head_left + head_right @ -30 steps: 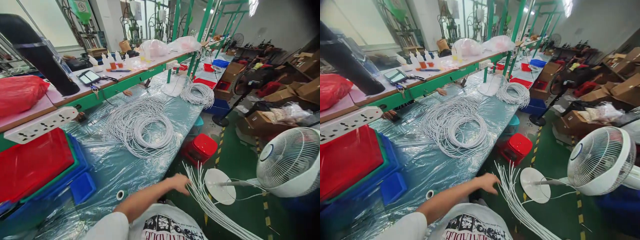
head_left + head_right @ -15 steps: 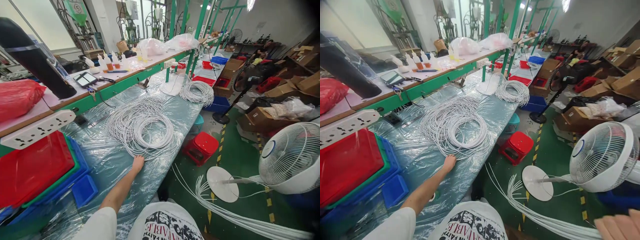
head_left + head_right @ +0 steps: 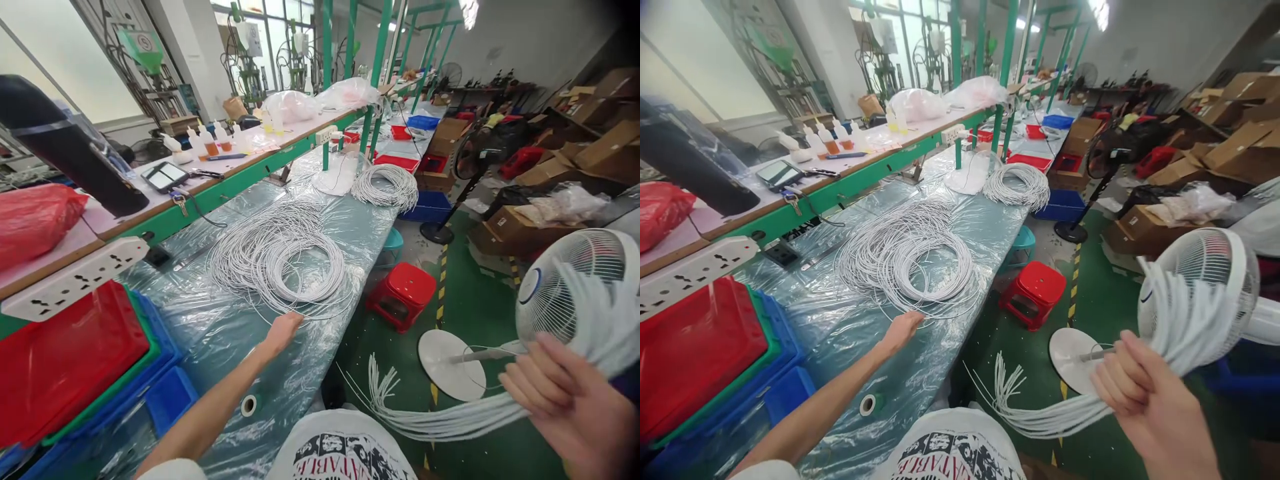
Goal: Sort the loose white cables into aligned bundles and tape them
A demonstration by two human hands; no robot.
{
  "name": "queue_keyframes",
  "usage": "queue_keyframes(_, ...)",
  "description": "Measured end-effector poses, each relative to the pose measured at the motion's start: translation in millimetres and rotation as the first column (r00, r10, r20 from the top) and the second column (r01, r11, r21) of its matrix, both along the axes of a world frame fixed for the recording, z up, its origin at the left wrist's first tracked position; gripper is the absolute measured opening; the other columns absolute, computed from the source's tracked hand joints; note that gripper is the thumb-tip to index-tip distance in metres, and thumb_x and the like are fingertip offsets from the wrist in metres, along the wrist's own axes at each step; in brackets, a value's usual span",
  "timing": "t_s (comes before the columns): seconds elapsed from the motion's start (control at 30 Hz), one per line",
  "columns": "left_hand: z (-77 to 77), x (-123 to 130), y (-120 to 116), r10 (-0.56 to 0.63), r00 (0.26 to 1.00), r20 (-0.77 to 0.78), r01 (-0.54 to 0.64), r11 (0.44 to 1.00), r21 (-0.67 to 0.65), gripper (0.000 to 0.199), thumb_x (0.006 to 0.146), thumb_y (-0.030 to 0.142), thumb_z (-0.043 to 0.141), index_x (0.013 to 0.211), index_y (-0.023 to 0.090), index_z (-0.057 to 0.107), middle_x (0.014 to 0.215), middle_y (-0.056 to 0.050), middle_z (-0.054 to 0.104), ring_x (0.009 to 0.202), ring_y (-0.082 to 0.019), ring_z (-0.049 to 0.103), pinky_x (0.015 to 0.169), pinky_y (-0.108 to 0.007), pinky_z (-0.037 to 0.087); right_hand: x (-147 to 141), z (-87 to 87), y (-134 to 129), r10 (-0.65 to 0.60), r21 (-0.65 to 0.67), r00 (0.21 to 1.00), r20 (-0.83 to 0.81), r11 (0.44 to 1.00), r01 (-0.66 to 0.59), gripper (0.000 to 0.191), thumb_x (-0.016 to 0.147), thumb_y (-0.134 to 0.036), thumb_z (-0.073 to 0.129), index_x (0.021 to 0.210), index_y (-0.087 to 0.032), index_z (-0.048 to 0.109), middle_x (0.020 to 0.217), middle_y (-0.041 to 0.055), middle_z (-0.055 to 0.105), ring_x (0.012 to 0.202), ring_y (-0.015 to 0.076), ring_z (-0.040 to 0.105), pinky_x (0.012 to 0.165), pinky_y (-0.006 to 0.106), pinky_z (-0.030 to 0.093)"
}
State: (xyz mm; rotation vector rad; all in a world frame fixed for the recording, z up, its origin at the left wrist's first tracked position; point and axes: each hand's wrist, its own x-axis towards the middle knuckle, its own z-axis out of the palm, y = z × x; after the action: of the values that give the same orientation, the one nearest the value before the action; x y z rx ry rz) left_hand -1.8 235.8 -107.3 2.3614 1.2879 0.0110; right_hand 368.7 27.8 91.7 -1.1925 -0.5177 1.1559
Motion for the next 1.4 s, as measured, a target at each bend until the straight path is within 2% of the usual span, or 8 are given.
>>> queue_keyframes(0.2, 48.1, 46.2, -62.7, -0.206, 0.965, 0.162, 0.201, 0.978, 0.047, 0.037, 0.100, 0.027, 0.033, 0.104, 0.021, 0.070, 0.095, -0.008, 0.072, 0.090, -0.021, 0.064, 0.082, -0.030, 0.044, -48.5, -12.5, 32.9, -0.012, -0.025, 0.992, -0.123, 1.000, 0.009, 0.060, 0.082, -0.045, 0.069, 0.044, -0.022, 0.028, 0.040, -0.0066, 0.015, 0.035, 0.0074, 0.012, 0.038, 0.029, 0.012)
queue_keyframes(0.3, 80.5, 72.9, -102.3, -0.316, 0.842, 0.438, 0.305, 0.947, 0.097, 0.033, 0.099, 0.030, 0.040, 0.099, 0.019, 0.071, 0.083, -0.009, 0.073, 0.075, -0.019, 0.064, 0.071, -0.028, 0.044, -64.2, -24.1, 44.4, 0.023, 0.001, 0.993, -0.116, 1.000, -0.023, 0.048, 0.080, -0.049, 0.072, 0.051, -0.020, 0.046, 0.039, -0.0086, 0.019, 0.034, 0.0062, 0.014, 0.036, 0.024, 0.012)
queue_keyframes(0.43, 131.0, 103.6, -126.6, -0.041, 0.667, 0.744, 0.090, 0.996, -0.026, 0.032, 0.097, 0.028, 0.045, 0.081, 0.017, 0.071, 0.066, -0.004, 0.066, 0.061, -0.013, 0.056, 0.062, -0.024, 0.041, -79.6, -32.3, 49.1, 0.040, 0.021, 0.997, -0.061, 0.999, -0.039, 0.039, 0.078, -0.053, 0.074, 0.080, -0.016, 0.066, 0.040, -0.0112, 0.023, 0.035, 0.0052, 0.014, 0.034, 0.020, 0.015)
queue_keyframes(0.53, 152.9, 120.1, -125.0, 0.102, 0.612, 0.784, 0.115, 0.970, -0.216, 0.037, 0.096, 0.029, 0.048, 0.067, 0.015, 0.066, 0.059, -0.001, 0.059, 0.056, -0.011, 0.050, 0.055, -0.021, 0.037, -89.7, -37.0, 48.3, 0.052, 0.044, 0.998, -0.022, 0.998, -0.051, 0.045, 0.076, -0.054, 0.075, 0.091, -0.013, 0.068, 0.039, -0.0123, 0.023, 0.035, 0.0045, 0.014, 0.034, 0.019, 0.014)
queue_keyframes(0.7, 150.6, 134.8, -116.2, 0.223, 0.575, 0.787, 0.194, 0.897, -0.397, 0.037, 0.094, 0.035, 0.050, 0.068, 0.014, 0.067, 0.060, -0.001, 0.060, 0.057, -0.011, 0.052, 0.054, -0.020, 0.038, -96.3, -50.3, 48.6, 0.021, 0.039, 0.997, 0.081, 0.999, -0.024, 0.048, 0.078, -0.055, 0.074, 0.094, -0.009, 0.071, 0.038, -0.0110, 0.026, 0.035, 0.0044, 0.018, 0.035, 0.020, 0.015)
queue_keyframes(0.97, 150.2, 131.7, -103.8, 0.255, 0.567, 0.783, 0.291, 0.827, -0.480, 0.041, 0.093, 0.043, 0.051, 0.072, 0.012, 0.067, 0.063, -0.003, 0.061, 0.059, -0.012, 0.054, 0.058, -0.021, 0.042, -99.8, -51.4, 45.7, 0.196, -0.022, 0.969, 0.149, 0.981, -0.195, 0.067, 0.079, -0.065, 0.066, 0.110, -0.006, 0.071, 0.038, -0.0102, 0.026, 0.036, 0.0050, 0.017, 0.035, 0.020, 0.016)
queue_keyframes(1.23, 143.5, 125.2, -102.4, 0.157, 0.655, 0.739, 0.212, 0.901, -0.379, 0.044, 0.095, 0.044, 0.048, 0.071, 0.013, 0.069, 0.060, -0.002, 0.059, 0.057, -0.011, 0.051, 0.056, -0.022, 0.039, -103.0, -59.8, 46.2, 0.230, -0.065, 0.951, 0.207, 0.973, -0.222, 0.066, 0.078, -0.066, 0.066, 0.103, -0.005, 0.073, 0.040, -0.0082, 0.030, 0.036, 0.0059, 0.023, 0.034, 0.020, 0.018)
queue_keyframes(1.4, 141.1, 120.3, -94.6, 0.129, 0.644, 0.754, 0.277, 0.880, -0.387, 0.042, 0.096, 0.041, 0.047, 0.079, 0.013, 0.072, 0.072, -0.006, 0.069, 0.066, -0.015, 0.060, 0.061, -0.023, 0.042, -100.1, -54.0, 45.6, 0.189, -0.063, 0.971, 0.149, 0.981, -0.182, 0.063, 0.077, -0.066, 0.067, 0.099, -0.007, 0.072, 0.040, -0.0096, 0.028, 0.036, 0.0054, 0.020, 0.034, 0.020, 0.017)
